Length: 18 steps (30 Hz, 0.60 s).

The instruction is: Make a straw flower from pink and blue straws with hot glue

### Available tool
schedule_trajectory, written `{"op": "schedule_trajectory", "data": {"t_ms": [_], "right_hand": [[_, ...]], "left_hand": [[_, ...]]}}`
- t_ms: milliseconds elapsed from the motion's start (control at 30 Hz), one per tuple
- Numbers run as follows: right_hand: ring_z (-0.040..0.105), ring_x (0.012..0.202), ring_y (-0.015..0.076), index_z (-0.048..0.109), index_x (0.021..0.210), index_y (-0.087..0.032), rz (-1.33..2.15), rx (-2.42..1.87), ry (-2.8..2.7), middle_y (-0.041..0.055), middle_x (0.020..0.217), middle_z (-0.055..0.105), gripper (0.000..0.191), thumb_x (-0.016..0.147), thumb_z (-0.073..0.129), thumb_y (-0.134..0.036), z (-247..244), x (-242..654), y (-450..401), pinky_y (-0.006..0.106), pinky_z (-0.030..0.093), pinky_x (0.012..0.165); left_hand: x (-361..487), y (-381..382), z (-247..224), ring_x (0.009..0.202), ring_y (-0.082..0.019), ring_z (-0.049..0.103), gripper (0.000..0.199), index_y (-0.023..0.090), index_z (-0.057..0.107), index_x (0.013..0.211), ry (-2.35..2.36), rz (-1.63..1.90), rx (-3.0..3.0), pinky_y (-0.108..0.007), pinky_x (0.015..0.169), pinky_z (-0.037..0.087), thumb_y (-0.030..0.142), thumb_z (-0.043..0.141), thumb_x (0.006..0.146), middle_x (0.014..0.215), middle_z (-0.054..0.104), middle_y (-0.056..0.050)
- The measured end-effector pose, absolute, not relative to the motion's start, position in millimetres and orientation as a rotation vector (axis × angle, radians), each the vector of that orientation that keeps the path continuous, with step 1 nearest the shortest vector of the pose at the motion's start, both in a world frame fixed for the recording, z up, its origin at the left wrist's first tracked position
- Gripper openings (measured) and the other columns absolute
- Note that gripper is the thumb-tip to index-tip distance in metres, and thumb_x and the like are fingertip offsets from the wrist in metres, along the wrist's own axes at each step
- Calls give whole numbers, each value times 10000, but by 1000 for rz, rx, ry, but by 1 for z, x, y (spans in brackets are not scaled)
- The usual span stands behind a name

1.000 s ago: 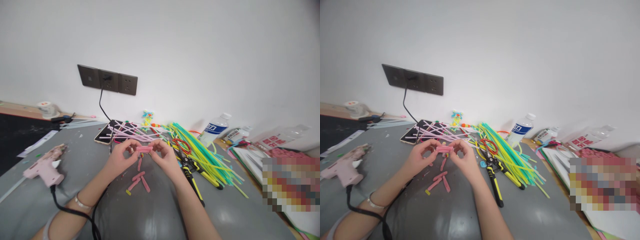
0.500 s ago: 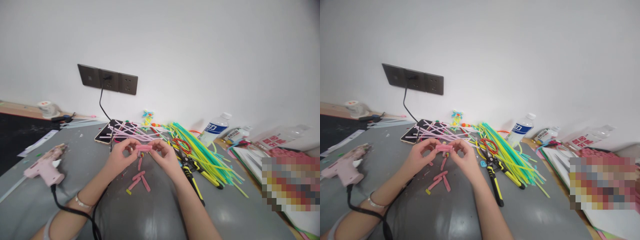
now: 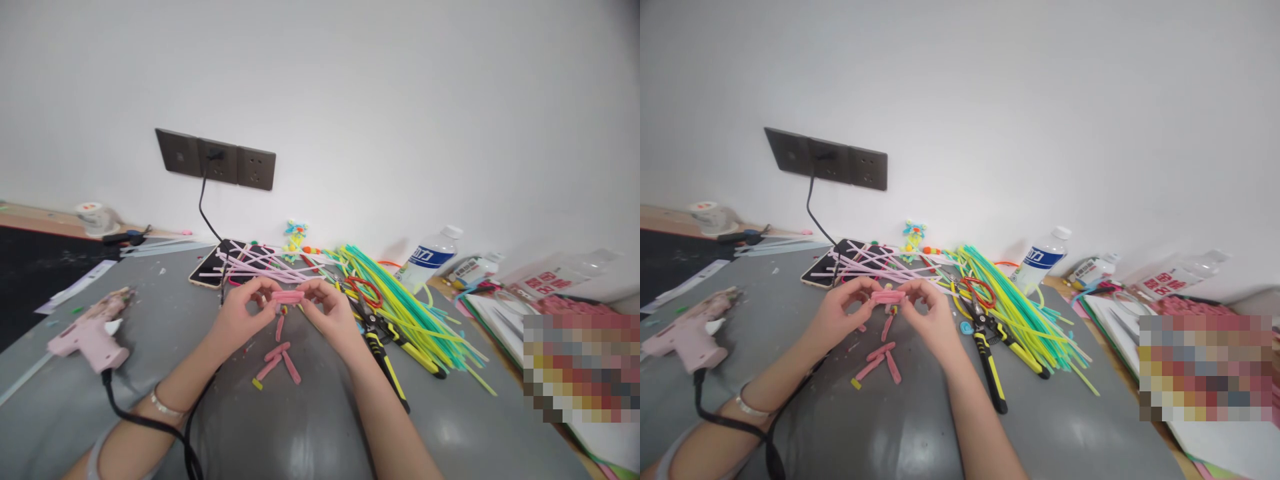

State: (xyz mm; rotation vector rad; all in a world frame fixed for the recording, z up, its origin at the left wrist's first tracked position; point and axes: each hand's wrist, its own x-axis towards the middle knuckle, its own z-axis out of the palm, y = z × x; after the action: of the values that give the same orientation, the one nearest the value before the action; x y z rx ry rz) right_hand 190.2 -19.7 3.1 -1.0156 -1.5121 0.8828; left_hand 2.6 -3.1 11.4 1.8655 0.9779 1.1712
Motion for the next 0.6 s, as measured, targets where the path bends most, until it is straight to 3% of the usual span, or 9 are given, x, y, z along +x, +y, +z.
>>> {"op": "schedule_trajectory", "data": {"t_ms": [600], "right_hand": [[563, 732, 161, 650, 854, -189, 896, -1019, -1495, 21, 792, 641, 69, 799, 617, -212, 3, 189, -20, 290, 452, 722]], "left_hand": [[2, -2, 10, 670, -133, 590, 113, 177, 631, 847, 990, 1143, 1884, -202, 555, 514, 224, 546, 789, 793, 655, -15]]}}
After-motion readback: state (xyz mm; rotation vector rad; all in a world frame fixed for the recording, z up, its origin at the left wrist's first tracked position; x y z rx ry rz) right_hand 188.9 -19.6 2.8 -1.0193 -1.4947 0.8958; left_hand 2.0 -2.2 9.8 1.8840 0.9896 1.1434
